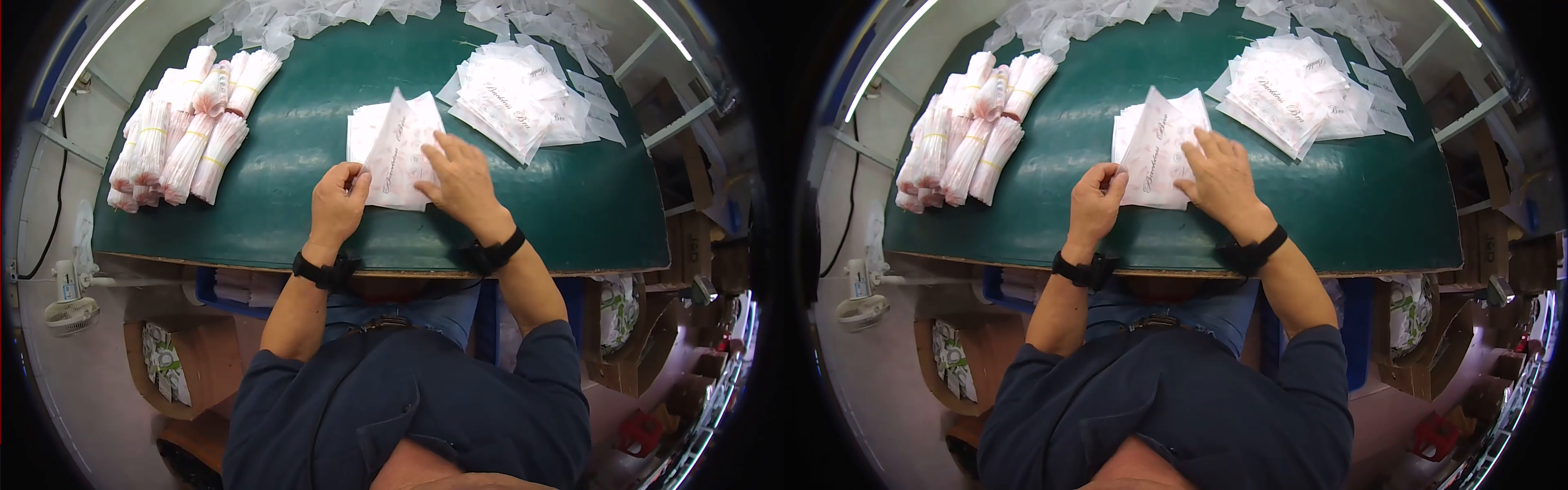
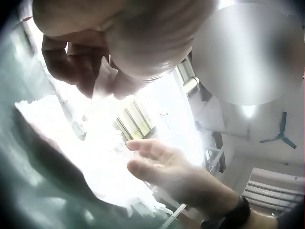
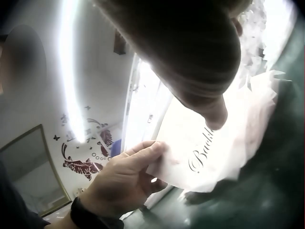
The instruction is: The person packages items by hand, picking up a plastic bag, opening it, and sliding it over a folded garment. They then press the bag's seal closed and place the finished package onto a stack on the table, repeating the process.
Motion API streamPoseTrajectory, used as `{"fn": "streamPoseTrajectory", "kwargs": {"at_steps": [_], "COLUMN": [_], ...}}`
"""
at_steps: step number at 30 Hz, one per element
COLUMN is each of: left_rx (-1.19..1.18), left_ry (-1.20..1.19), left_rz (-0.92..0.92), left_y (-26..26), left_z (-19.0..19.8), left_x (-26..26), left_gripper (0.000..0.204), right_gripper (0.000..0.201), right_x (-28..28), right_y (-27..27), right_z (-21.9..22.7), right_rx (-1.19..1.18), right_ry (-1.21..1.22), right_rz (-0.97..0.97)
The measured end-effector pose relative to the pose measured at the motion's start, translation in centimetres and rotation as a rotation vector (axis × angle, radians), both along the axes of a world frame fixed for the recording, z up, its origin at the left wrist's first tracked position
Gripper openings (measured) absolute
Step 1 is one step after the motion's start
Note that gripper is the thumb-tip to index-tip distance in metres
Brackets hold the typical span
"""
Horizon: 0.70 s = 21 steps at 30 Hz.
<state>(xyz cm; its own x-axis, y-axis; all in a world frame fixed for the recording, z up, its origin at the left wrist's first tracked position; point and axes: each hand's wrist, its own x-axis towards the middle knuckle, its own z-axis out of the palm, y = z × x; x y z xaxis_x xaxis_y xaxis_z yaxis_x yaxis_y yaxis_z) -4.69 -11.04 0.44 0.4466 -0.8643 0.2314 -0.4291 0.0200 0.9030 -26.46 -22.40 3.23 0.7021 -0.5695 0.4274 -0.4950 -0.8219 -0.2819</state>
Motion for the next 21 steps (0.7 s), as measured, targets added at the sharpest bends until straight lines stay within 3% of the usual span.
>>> {"fn": "streamPoseTrajectory", "kwargs": {"at_steps": [2, 3, 6, 7, 10, 15, 18, 21], "left_rx": [-0.106, -0.155, -0.143, -0.139, -0.108, -0.105, -0.082, -0.074], "left_ry": [-0.096, -0.141, -0.189, -0.213, -0.212, -0.159, -0.111, -0.092], "left_rz": [-0.101, -0.156, -0.174, -0.178, -0.169, -0.162, -0.145, -0.139], "left_y": [1.0, 1.6, 3.2, 3.6, 5.0, 6.4, 6.5, 6.6], "left_z": [2.2, 3.0, 4.9, 5.2, 5.0, 3.8, 3.3, 3.2], "left_x": [-0.4, -0.7, -1.3, -1.2, -0.3, 0.2, 0.2, 0.3], "left_gripper": [0.016, 0.014, 0.013, 0.013, 0.013, 0.014, 0.014, 0.014], "right_gripper": [0.045, 0.045, 0.031, 0.031, 0.022, 0.021, 0.021, 0.023], "right_x": [0.8, 1.3, 2.5, 2.3, 1.4, 2.0, 2.7, 3.9], "right_y": [1.8, 2.4, 3.8, 3.8, 3.1, 3.7, 4.6, 6.4], "right_z": [3.1, 3.6, 4.5, 4.2, 2.9, 2.8, 2.8, 2.6], "right_rx": [-0.347, -0.339, -0.312, -0.309, 0.000, -0.006, -0.142, -0.211], "right_ry": [-0.166, -0.166, -0.189, -0.189, -0.168, -0.164, -0.205, -0.255], "right_rz": [-0.163, -0.159, 0.178, 0.180, 0.289, 0.312, 0.228, 0.263]}}
